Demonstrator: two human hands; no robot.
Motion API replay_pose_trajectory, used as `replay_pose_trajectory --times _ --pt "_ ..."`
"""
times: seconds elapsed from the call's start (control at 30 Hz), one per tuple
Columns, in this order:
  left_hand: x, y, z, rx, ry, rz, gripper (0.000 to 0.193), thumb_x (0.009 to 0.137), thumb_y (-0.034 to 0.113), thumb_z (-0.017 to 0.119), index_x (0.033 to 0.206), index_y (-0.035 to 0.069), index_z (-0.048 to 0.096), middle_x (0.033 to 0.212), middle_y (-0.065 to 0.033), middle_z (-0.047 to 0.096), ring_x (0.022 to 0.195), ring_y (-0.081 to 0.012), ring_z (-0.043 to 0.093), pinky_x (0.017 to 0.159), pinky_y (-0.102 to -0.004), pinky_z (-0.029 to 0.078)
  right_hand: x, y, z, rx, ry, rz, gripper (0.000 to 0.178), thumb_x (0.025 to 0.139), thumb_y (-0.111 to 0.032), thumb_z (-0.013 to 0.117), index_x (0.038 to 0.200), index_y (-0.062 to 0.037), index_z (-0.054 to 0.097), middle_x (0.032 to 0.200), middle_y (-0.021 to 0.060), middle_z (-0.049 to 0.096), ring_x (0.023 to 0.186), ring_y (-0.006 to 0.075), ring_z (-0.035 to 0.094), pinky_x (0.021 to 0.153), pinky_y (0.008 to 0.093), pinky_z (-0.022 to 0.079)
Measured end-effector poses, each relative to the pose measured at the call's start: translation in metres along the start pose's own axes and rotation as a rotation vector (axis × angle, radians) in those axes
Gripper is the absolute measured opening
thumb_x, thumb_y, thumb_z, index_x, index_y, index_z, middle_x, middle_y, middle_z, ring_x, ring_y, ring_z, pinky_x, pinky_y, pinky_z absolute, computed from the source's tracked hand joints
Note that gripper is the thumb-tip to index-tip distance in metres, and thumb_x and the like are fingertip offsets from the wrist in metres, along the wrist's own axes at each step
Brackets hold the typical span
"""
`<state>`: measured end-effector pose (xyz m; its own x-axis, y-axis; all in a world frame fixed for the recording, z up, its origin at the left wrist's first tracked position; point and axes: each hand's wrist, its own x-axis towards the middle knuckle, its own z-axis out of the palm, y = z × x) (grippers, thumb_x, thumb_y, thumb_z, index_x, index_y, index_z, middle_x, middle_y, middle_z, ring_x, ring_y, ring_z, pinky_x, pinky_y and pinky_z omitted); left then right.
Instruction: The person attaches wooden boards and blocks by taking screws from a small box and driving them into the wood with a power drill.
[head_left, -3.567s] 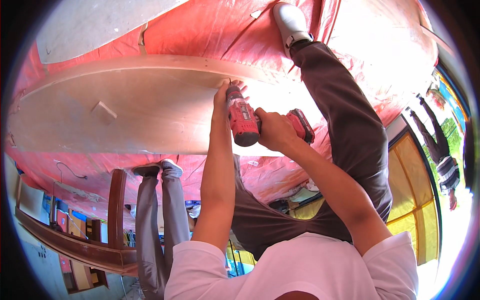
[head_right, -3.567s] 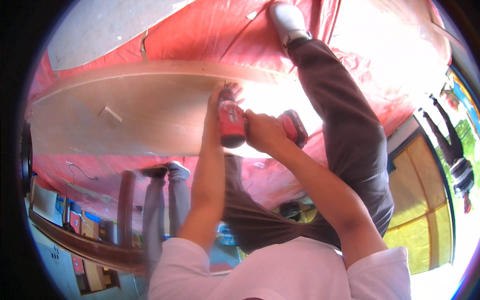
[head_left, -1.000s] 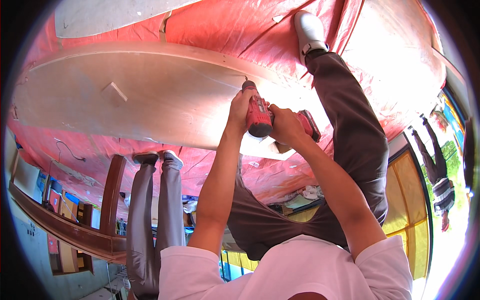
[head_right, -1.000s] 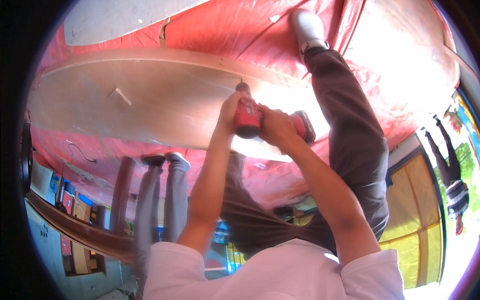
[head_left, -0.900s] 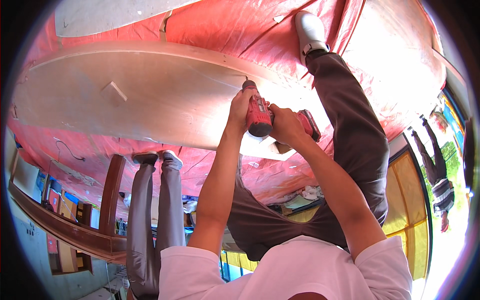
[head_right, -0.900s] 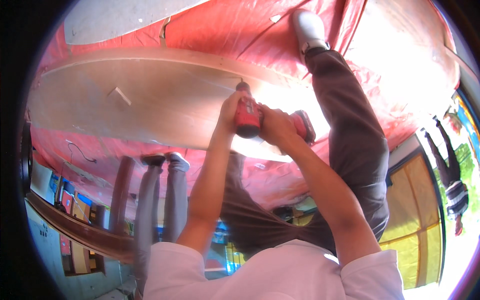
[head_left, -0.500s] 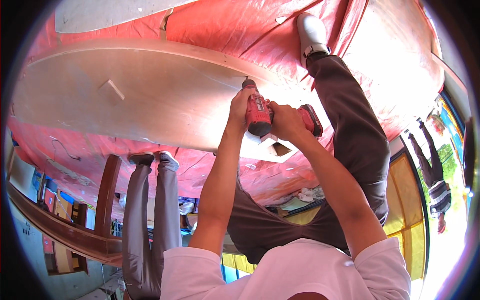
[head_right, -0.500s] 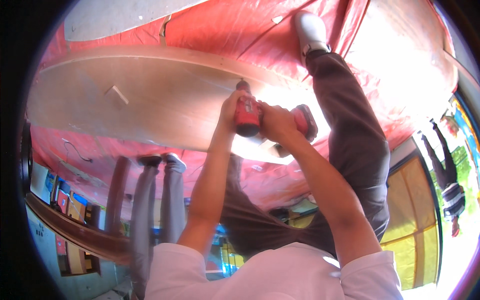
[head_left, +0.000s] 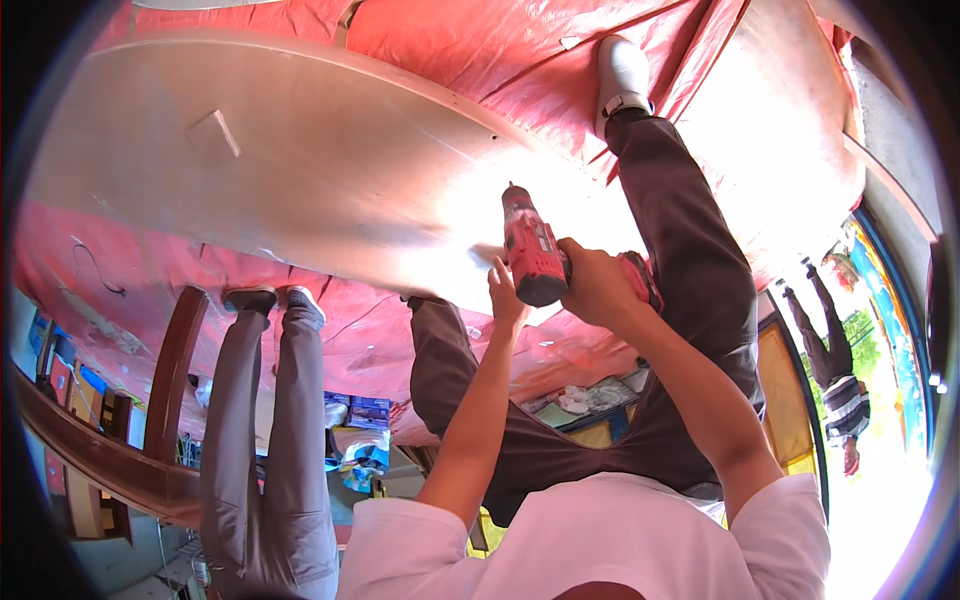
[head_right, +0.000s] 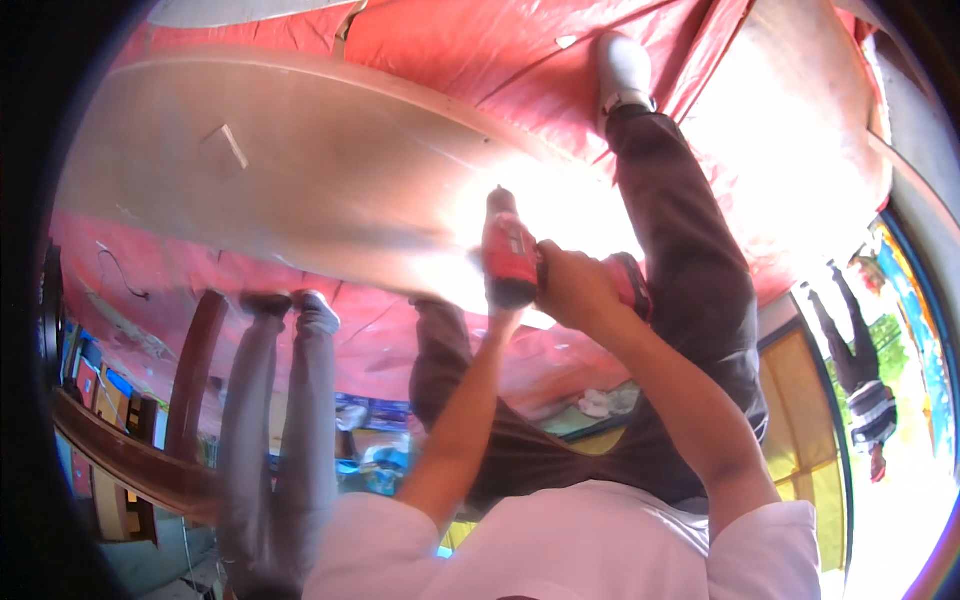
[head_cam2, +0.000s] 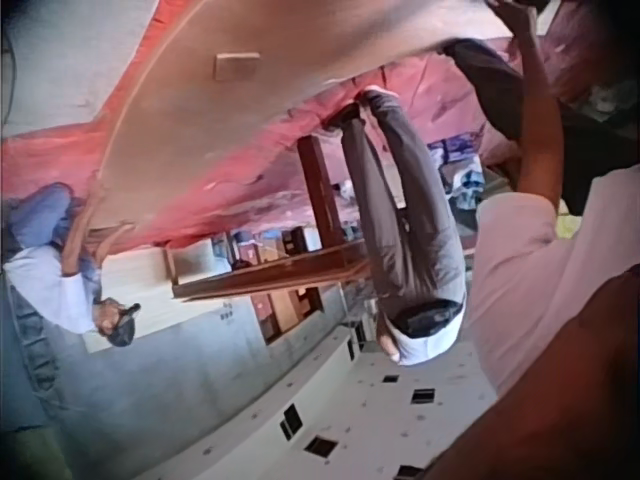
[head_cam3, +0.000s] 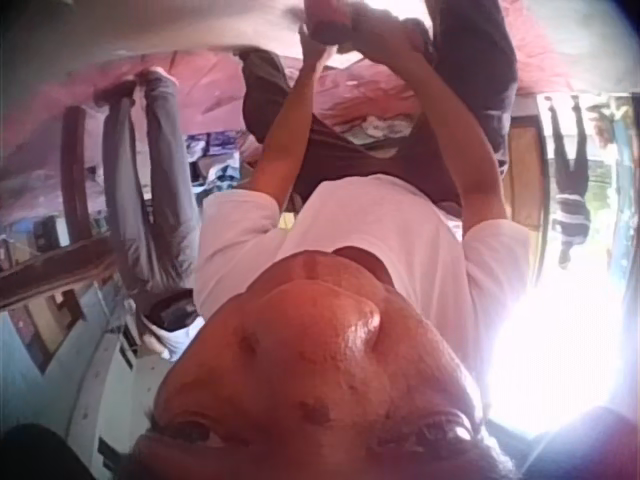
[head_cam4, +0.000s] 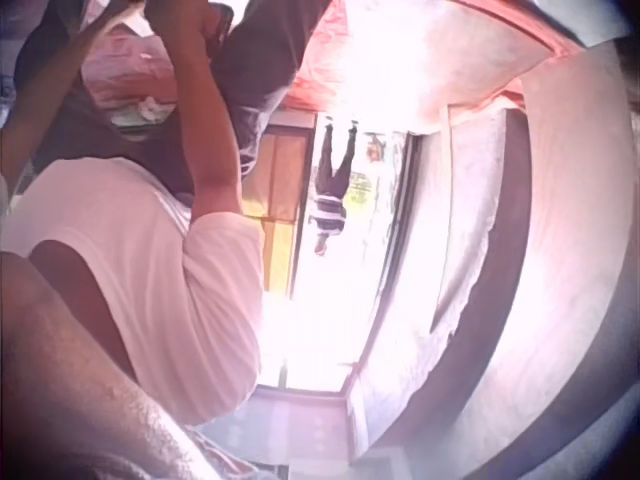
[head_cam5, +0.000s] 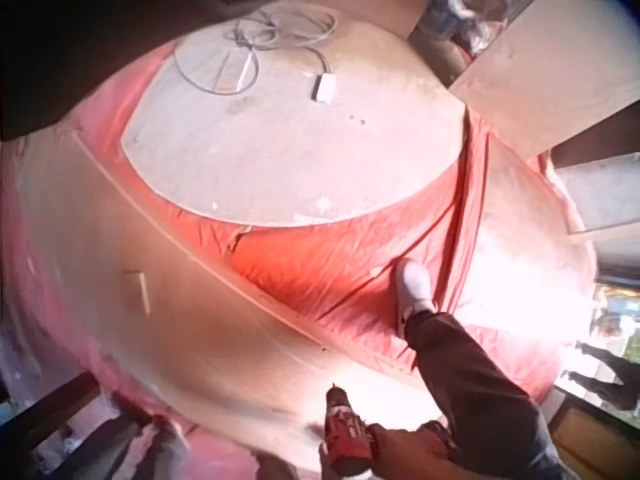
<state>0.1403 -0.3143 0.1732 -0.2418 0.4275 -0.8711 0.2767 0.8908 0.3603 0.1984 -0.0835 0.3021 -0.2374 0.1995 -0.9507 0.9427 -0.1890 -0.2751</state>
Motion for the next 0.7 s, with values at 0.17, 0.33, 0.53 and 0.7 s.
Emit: replay_pose_trajectory --times 0.17,0.33,0.53,0.7 --pt "0.021 -0.046 0.053 0.296 -0.067 0.073 0.053 0.086 0.019 0.063 0.13 0.001 0.04 0.114 -0.0198 0.058 0.097 -0.0334 0.064 0.08 -0.0419 0.055 -0.008 -0.017 -0.004 0.096 0.027 -0.01 0.038 0.071 -0.002 0.065 0.108 -0.0018 0.056 0.086 0.0233 0.068 0.085 0.0412 0.066 0.074 0.0454 0.051" --pt "0.038 -0.074 0.063 0.327 -0.002 0.188 0.043 0.08 0.013 0.064 0.12 0.003 0.049 0.111 -0.0192 0.06 0.093 -0.0363 0.066 0.075 -0.0448 0.058 0.006 -0.035 -0.013 0.061 0.051 -0.072 0.035 0.072 -0.007 0.067 0.105 -0.0038 0.055 0.084 0.0224 0.067 0.084 0.0417 0.065 0.073 0.0461 0.051" --pt "0.074 -0.045 -0.056 0.37 -0.069 0.06 0.046 0.073 0.013 0.067 0.114 0.003 0.049 0.087 -0.0209 0.065 0.082 -0.0403 0.065 0.072 -0.0532 0.053 0.012 -0.049 -0.027 -0.016 0.122 -0.166 0.037 0.074 -0.011 0.068 0.107 -0.0049 0.055 0.082 0.022 0.067 0.083 0.0424 0.065 0.073 0.0469 0.051" --pt "0.146 0.002 -0.255 0.448 0.429 0.236 0.064 0.074 0.021 0.074 0.128 0.001 0.047 0.121 -0.0239 0.056 0.114 -0.0402 0.053 0.096 -0.0459 0.045 0.015 -0.057 -0.037 0.062 0.132 -0.209 0.037 0.078 -0.012 0.061 0.115 -0.0048 0.056 0.086 0.0242 0.067 0.084 0.0422 0.065 0.076 0.0489 0.05"
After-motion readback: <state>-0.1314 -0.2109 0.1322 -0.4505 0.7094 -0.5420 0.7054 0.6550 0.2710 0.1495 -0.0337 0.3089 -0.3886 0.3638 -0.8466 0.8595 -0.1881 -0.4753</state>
